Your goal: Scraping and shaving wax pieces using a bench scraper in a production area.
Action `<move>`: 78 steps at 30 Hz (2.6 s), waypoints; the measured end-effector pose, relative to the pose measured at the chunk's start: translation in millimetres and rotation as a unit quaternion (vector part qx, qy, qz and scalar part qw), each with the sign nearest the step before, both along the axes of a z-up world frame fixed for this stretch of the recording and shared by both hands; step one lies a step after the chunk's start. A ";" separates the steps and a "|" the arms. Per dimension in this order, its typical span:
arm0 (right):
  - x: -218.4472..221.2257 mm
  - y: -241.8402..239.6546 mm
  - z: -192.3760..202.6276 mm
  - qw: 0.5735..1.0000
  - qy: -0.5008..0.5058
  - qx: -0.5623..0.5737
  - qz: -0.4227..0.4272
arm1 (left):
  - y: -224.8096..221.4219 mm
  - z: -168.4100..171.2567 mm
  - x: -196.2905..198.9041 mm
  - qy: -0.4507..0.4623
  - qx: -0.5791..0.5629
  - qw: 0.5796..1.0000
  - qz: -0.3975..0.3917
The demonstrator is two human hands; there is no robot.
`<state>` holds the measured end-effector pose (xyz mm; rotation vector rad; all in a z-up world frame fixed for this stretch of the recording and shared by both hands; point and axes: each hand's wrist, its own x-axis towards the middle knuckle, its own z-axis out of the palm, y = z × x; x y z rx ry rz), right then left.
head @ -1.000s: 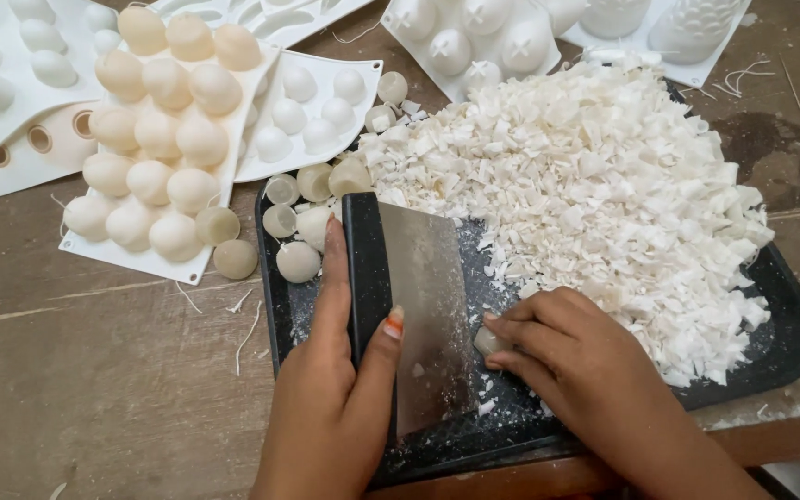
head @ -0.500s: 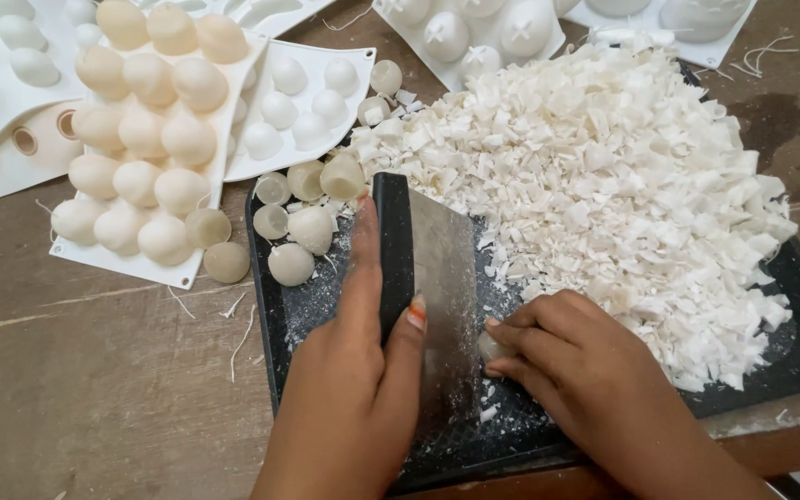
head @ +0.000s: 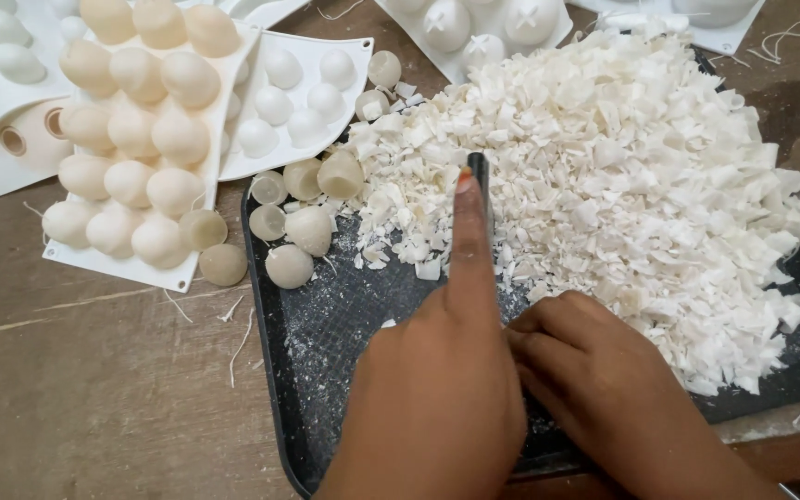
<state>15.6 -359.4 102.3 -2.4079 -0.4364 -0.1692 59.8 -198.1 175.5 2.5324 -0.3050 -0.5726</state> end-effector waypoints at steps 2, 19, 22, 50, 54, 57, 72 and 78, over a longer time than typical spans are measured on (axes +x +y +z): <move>-0.8 -0.2 1.4 1.000 0.017 -0.003 -0.004 | -1.3 -0.4 -2.8 -0.022 0.005 0.999 -0.027; -4.3 1.4 1.5 0.998 -0.056 0.034 0.016 | 54.1 -15.5 -30.9 -0.106 -0.239 0.955 0.142; -4.6 0.9 1.8 0.998 -0.046 0.030 0.010 | 46.3 -8.3 -29.2 -0.100 -0.236 0.957 0.133; -3.7 2.7 4.3 0.998 -0.044 0.041 0.013 | 38.5 4.8 -26.9 -0.024 -0.076 0.983 0.166; -4.0 2.7 4.1 0.998 -0.044 0.039 0.009 | 46.3 -12.1 -27.8 -0.092 -0.173 0.973 0.120; -4.1 2.5 2.9 0.998 -0.042 0.035 0.011 | 39.8 3.4 -22.8 -0.079 -0.181 0.973 0.121; -0.5 1.8 1.4 0.999 -0.029 0.027 0.012 | 17.2 8.5 -4.8 -0.025 -0.037 0.998 0.048; 0.4 2.1 -1.1 0.999 -0.022 0.031 -0.001 | 10.7 -0.9 -1.3 -0.026 -0.041 0.998 0.028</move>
